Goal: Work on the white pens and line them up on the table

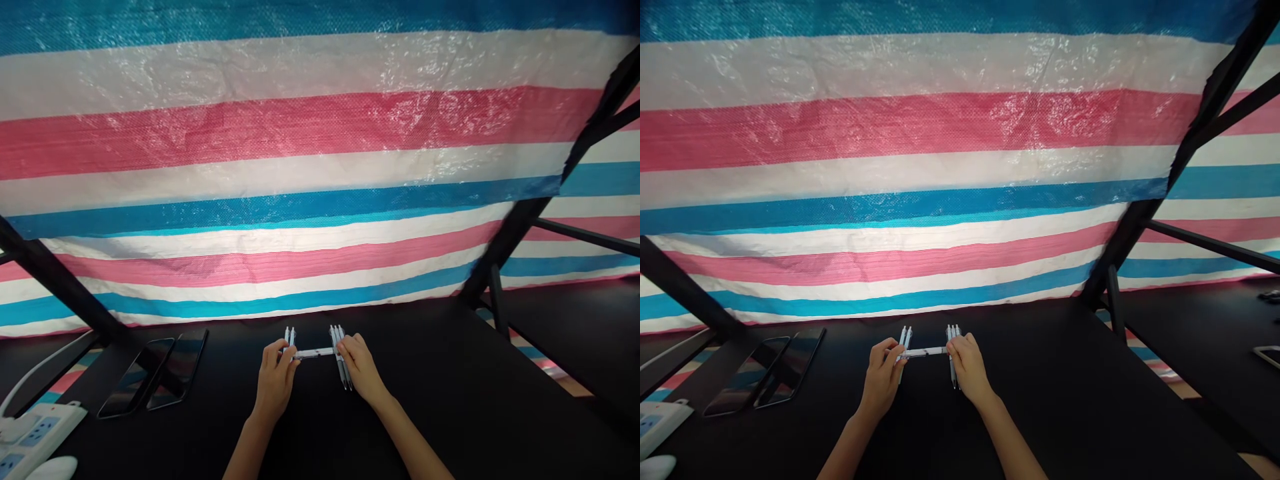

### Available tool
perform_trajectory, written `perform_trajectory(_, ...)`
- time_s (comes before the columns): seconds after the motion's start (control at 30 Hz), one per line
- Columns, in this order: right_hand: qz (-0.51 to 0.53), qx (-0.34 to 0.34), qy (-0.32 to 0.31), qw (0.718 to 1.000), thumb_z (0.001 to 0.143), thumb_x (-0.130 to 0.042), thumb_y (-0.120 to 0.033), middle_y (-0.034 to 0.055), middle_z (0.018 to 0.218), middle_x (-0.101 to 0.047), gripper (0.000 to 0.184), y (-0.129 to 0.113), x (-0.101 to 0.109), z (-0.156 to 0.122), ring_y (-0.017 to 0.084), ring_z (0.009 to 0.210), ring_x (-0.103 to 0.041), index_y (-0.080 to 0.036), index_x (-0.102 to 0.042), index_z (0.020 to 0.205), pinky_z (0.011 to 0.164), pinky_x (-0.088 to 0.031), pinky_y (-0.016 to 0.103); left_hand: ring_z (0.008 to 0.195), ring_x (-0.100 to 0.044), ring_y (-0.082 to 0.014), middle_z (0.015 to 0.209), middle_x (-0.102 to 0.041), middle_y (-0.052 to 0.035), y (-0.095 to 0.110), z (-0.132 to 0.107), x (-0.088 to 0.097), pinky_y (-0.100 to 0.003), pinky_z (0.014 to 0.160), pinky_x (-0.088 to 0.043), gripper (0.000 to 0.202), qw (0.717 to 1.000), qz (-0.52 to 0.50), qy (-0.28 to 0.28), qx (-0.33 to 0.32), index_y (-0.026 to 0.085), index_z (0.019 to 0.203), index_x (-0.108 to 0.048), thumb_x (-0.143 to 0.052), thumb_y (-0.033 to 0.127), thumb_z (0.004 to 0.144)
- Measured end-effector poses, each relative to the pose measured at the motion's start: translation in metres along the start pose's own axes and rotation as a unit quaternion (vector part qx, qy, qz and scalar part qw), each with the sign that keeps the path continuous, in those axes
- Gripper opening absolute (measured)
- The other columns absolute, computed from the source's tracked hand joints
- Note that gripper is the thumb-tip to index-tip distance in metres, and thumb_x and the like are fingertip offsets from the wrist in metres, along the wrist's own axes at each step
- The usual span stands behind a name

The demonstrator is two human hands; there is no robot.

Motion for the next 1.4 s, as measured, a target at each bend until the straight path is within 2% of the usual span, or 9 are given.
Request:
perform_trajectory(0.23, 0.012, 0.013, -0.005, 1.0, 0.097, -0.028, -0.032, 0.0023, 0.069, -0.052, 0.036, -0.005, 0.0, -0.001, 0.018, 0.069, -0.044, -0.021, -0.052, 0.072, 0.063, -0.038, 0.03, 0.095, -0.049, -0.0216, 0.102, -0.053, -0.0102, -0.004, -0.001, -0.004, -0.033, 0.077, -0.047, 0.024, 0.998, -0.021, -0.027, 0.06, 0.019, 0.08, -0.061, -0.039, 0.023, 0.089)
perform_trajectory(0.4, 0.035, 0.01, 0.007, 0.999, 0.091, -0.044, -0.034, 0.0055, 0.088, -0.057, 0.018, 0.001, 0.005, -0.003, 0.021, 0.085, -0.05, -0.022, -0.057, 0.096, 0.075, -0.042, 0.034, 0.096, -0.048, -0.0214, 0.103, -0.052, -0.0094, -0.013, -0.002, -0.01, -0.035, 0.08, -0.045, 0.027, 0.991, -0.055, -0.033, 0.117, 0.019, 0.078, -0.06, -0.037, 0.024, 0.09)
perform_trajectory(0.5, 0.064, -0.026, 0.026, 0.997, 0.087, -0.049, -0.038, 0.0068, 0.093, -0.058, 0.027, 0.01, 0.01, -0.003, 0.023, 0.088, -0.053, -0.022, -0.055, 0.108, 0.077, -0.043, 0.034, 0.096, -0.048, -0.022, 0.105, -0.051, -0.0095, -0.019, -0.002, -0.012, -0.037, 0.08, -0.044, 0.029, 0.988, -0.061, -0.033, 0.137, 0.019, 0.077, -0.06, -0.035, 0.025, 0.09)
perform_trajectory(0.63, 0.105, -0.096, -0.003, 0.99, 0.092, -0.035, -0.043, 0.0002, 0.06, -0.053, 0.038, 0.018, 0.011, -0.001, 0.017, 0.06, -0.053, -0.019, -0.061, 0.078, 0.06, -0.04, 0.027, 0.097, -0.047, -0.0231, 0.108, -0.05, -0.0098, -0.023, -0.004, -0.017, -0.037, 0.079, -0.044, 0.029, 0.989, -0.065, -0.047, 0.124, 0.02, 0.079, -0.061, -0.035, 0.027, 0.09)
perform_trajectory(0.73, 0.119, -0.128, -0.056, 0.983, 0.092, -0.033, -0.046, -0.0029, 0.047, -0.041, 0.05, 0.019, 0.007, -0.001, 0.012, 0.046, -0.042, -0.019, -0.048, 0.053, 0.049, -0.032, 0.024, 0.099, -0.046, -0.0235, 0.11, -0.05, -0.0099, -0.024, -0.005, -0.02, -0.037, 0.079, -0.044, 0.029, 0.989, -0.067, -0.057, 0.119, 0.021, 0.081, -0.062, -0.035, 0.027, 0.09)
perform_trajectory(0.9, 0.174, -0.093, -0.079, 0.977, 0.083, -0.053, -0.041, -0.0023, 0.066, -0.051, 0.023, 0.016, 0.008, -0.001, 0.014, 0.062, -0.05, -0.019, -0.058, 0.079, 0.061, -0.04, 0.025, 0.1, -0.046, -0.024, 0.11, -0.05, -0.0099, -0.027, -0.005, -0.018, -0.038, 0.081, -0.043, 0.03, 0.985, -0.064, -0.047, 0.152, 0.02, 0.081, -0.062, -0.034, 0.027, 0.09)
perform_trajectory(1.0, 0.183, -0.093, -0.067, 0.976, 0.08, -0.058, -0.04, -0.0004, 0.077, -0.057, 0.031, 0.017, 0.009, -0.002, 0.015, 0.069, -0.055, -0.021, -0.056, 0.105, 0.068, -0.044, 0.027, 0.102, -0.046, -0.024, 0.11, -0.05, -0.0099, -0.027, -0.005, -0.017, -0.039, 0.082, -0.043, 0.03, 0.984, -0.066, -0.041, 0.158, 0.02, 0.081, -0.062, -0.034, 0.026, 0.09)
perform_trajectory(1.2, 0.167, -0.131, -0.109, 0.971, 0.091, -0.038, -0.045, -0.0008, 0.055, -0.055, 0.04, 0.015, 0.001, -0.004, 0.013, 0.052, -0.05, -0.018, -0.059, 0.069, 0.053, -0.039, 0.024, 0.101, -0.046, -0.0237, 0.112, -0.05, -0.0096, -0.027, -0.007, -0.023, -0.04, 0.084, -0.044, 0.029, 0.987, -0.074, -0.065, 0.126, 0.021, 0.083, -0.063, -0.036, 0.029, 0.089)
perform_trajectory(1.4, 0.172, -0.08, -0.057, 0.98, 0.079, -0.058, -0.035, 0.0026, 0.086, -0.06, 0.019, 0.017, 0.005, -0.002, 0.016, 0.07, -0.056, -0.02, -0.06, 0.09, 0.067, -0.046, 0.027, 0.101, -0.046, -0.0244, 0.112, -0.05, -0.0099, -0.03, -0.008, -0.023, -0.041, 0.083, -0.045, 0.029, 0.988, -0.064, -0.054, 0.126, 0.021, 0.083, -0.064, -0.037, 0.029, 0.089)
Point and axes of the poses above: each hand's wrist, its own z-axis towards the middle knuckle, its own x-axis out of the back of the hand, y = z × x, the point moved 6 cm from there along z, towards the middle knuckle
